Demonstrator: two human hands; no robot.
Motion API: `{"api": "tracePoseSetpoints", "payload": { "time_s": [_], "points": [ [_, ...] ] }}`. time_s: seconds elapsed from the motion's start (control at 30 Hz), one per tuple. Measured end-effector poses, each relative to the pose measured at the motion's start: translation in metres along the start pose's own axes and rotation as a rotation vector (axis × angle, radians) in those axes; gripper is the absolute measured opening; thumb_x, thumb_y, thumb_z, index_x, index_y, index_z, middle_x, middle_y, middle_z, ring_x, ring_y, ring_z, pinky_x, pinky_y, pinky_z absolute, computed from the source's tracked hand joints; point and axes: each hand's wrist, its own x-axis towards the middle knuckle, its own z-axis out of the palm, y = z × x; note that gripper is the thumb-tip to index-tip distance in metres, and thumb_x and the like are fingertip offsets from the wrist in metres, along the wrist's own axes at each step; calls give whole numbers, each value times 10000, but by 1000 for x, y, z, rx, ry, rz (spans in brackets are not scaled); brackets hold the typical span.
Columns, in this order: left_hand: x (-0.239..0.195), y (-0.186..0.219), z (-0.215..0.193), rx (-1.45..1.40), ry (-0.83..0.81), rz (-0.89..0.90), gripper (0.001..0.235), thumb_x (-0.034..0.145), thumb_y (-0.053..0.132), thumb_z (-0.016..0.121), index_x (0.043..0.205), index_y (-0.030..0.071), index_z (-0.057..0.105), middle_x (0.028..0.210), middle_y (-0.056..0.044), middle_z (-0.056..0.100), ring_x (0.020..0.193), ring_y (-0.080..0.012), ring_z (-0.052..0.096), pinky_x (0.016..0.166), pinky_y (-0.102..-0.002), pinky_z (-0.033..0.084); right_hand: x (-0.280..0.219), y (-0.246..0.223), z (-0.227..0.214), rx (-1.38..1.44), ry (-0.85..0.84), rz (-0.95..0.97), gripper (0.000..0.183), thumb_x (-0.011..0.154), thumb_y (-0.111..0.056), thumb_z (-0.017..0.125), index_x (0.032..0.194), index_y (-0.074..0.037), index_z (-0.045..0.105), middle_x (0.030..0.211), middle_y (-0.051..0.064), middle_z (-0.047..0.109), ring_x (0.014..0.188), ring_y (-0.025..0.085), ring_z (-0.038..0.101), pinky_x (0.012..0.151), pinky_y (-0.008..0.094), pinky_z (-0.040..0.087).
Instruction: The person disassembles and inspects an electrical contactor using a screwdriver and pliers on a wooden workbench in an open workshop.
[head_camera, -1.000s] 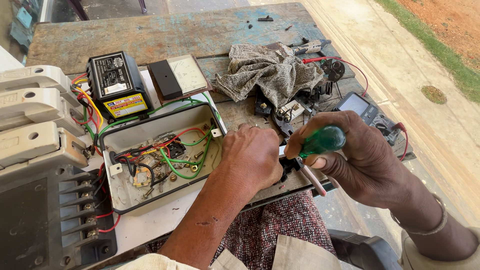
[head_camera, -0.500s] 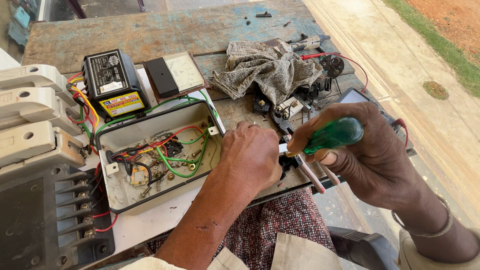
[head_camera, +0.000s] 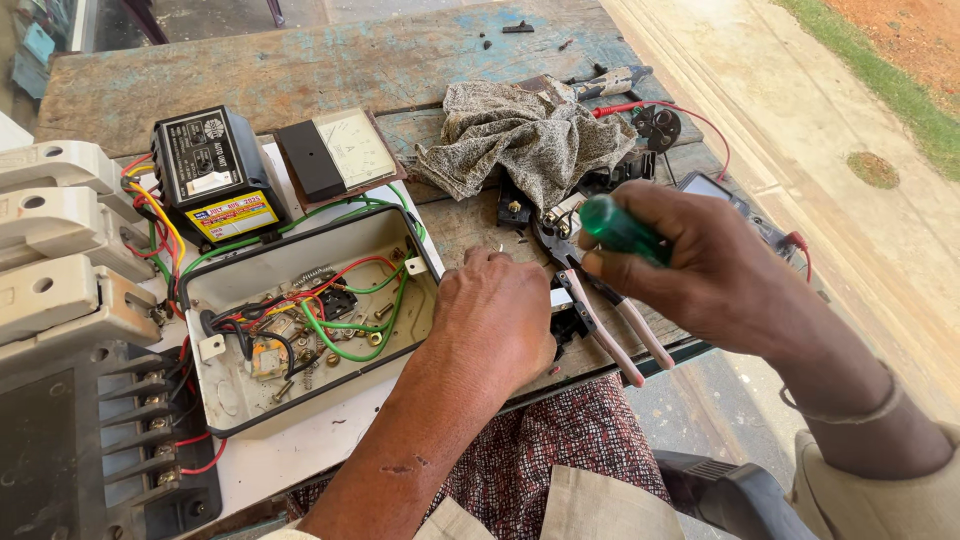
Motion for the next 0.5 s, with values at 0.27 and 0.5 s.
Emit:
{"api": "tracePoseSetpoints", "payload": {
  "time_s": [0.27,0.5],
  "points": [
    [-1,0,-5,0,-94,-74,338,798,189,772,1064,-17,736,1195,-202,647,1199,-343,560,1033,-467,488,19,13,23,-156,-161,-187,328,752,-186,798,1041,-34,755,901,80,656,768,221,662,686,398,538],
    [-2,0,-6,28,-133,-85,318,822,174,749,1059,-37,729,1155,-193,663,1169,-329,570,1045,-451,481,23,8,22,-209,-192,-177,276,776,-241,815,975,-61,754,911,64,636,807,215,647,722,409,533]
  ]
}}
